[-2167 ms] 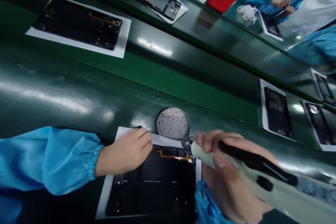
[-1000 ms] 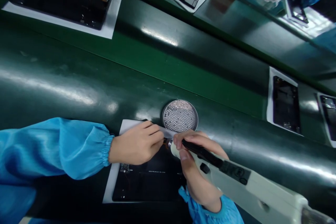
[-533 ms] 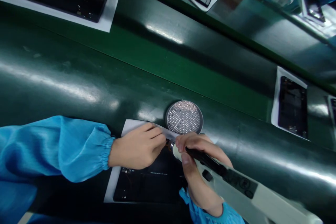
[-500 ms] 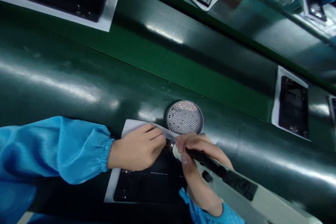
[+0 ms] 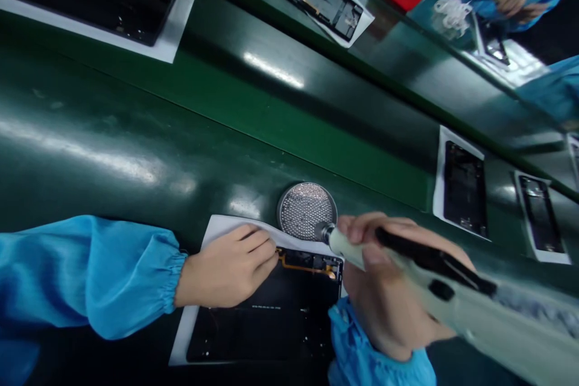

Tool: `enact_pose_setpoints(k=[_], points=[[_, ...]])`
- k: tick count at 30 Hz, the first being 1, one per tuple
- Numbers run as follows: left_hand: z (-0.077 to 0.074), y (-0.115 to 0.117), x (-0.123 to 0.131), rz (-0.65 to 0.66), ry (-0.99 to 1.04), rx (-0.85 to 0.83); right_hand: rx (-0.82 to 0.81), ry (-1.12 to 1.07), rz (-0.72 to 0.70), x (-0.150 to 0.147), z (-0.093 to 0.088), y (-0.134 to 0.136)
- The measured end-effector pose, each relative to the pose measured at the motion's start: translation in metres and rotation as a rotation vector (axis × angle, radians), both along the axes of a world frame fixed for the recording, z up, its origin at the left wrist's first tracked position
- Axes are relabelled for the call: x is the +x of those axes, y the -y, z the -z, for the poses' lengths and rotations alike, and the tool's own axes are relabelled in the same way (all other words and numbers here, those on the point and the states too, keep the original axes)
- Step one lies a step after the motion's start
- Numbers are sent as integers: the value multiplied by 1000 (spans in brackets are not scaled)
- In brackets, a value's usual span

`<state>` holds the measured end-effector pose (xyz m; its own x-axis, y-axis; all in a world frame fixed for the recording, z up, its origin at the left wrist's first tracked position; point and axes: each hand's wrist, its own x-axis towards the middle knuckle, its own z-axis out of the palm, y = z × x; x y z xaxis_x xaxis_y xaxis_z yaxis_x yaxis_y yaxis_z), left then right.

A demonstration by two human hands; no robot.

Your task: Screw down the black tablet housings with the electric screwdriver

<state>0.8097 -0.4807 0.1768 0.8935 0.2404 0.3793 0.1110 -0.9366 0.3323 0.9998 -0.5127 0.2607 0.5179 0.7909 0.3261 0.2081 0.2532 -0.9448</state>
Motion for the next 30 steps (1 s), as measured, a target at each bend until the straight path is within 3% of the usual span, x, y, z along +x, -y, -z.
enact_pose_setpoints(k=[8,17,30], points=[[3,5,-3,13,-85,15,-19,-147,89,2,24,-37],[2,5,-3,16,-92,7,-34,-174,115,4,37,-44],[1,6,-3,11,-70,5,-41,-164,104,5,38,-44]])
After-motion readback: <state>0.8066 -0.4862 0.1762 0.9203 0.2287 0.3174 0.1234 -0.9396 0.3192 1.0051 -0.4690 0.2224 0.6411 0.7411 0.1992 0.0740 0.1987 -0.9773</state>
